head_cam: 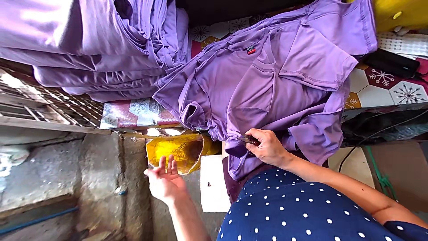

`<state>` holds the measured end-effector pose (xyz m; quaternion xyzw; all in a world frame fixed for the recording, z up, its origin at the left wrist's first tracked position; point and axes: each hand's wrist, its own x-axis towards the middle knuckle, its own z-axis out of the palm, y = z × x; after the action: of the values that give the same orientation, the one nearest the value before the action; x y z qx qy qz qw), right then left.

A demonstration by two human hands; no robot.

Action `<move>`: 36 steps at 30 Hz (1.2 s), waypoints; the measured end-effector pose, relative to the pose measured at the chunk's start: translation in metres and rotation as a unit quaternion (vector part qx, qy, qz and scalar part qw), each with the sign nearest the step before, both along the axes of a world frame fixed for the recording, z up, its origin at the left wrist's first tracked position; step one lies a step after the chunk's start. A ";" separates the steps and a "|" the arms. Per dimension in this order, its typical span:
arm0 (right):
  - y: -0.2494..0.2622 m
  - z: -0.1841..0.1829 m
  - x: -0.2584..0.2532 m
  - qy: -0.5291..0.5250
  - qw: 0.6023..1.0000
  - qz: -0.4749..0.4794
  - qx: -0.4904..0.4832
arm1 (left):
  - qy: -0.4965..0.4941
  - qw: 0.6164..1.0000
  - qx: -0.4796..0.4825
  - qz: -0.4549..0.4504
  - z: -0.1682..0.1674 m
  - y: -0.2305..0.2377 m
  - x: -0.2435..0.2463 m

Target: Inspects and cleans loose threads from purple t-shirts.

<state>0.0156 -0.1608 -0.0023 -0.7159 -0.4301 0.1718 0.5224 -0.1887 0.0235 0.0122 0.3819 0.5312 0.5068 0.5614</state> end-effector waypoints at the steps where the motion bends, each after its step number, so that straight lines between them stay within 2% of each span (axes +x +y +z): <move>1: 0.000 -0.001 0.000 0.008 1.000 -0.002 0.002 | 0.001 0.999 -0.030 0.009 -0.002 0.002 -0.006; 2: 0.001 -0.001 -0.001 0.013 1.000 -0.005 0.005 | 0.023 0.997 -0.061 -0.047 -0.001 -0.006 -0.005; 4: 0.002 0.001 -0.002 0.009 1.000 -0.013 0.013 | 0.053 0.954 -0.126 -0.265 0.006 -0.041 0.010; 5: 0.001 0.002 -0.003 -0.001 1.000 -0.016 0.021 | 0.026 0.922 -0.153 -0.354 0.006 -0.058 0.021; 6: 0.000 0.002 -0.004 -0.014 0.999 -0.014 0.030 | -0.027 0.898 -0.176 -0.402 0.003 -0.072 0.034; 7: -0.001 0.002 -0.004 -0.033 0.998 -0.012 0.043 | -0.095 0.886 -0.191 -0.411 0.000 -0.083 0.048; 9: -0.007 0.000 -0.002 -0.080 0.995 -0.010 0.060 | -0.212 0.890 -0.210 -0.346 -0.003 -0.091 0.073; 11: -0.016 -0.006 0.003 -0.131 0.990 -0.026 0.035 | -0.223 0.919 -0.174 -0.275 0.005 -0.089 0.084; 13: -0.026 -0.013 0.011 -0.147 0.988 -0.040 -0.011 | -0.209 0.941 -0.113 -0.242 0.010 -0.084 0.086; 16: -0.034 -0.020 0.014 -0.136 0.989 -0.038 -0.042 | -0.218 0.944 -0.071 -0.239 0.009 -0.088 0.087; 23: -0.041 -0.028 0.016 -0.192 0.981 -0.021 -0.001 | -0.243 0.943 -0.012 -0.225 0.009 -0.092 0.089; 30: -0.045 -0.033 0.019 -0.155 0.988 -0.017 0.009 | -0.193 0.950 -0.008 -0.244 0.010 -0.095 0.091; 36: -0.047 -0.038 0.025 -0.140 0.990 -0.021 -0.017 | -0.167 0.957 0.066 -0.226 0.000 -0.100 0.092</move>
<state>0.0406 -0.2082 -0.0407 -0.7503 -0.4810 0.0665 0.4487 -0.0969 -0.0763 0.0125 0.4383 0.2948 0.4571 0.7156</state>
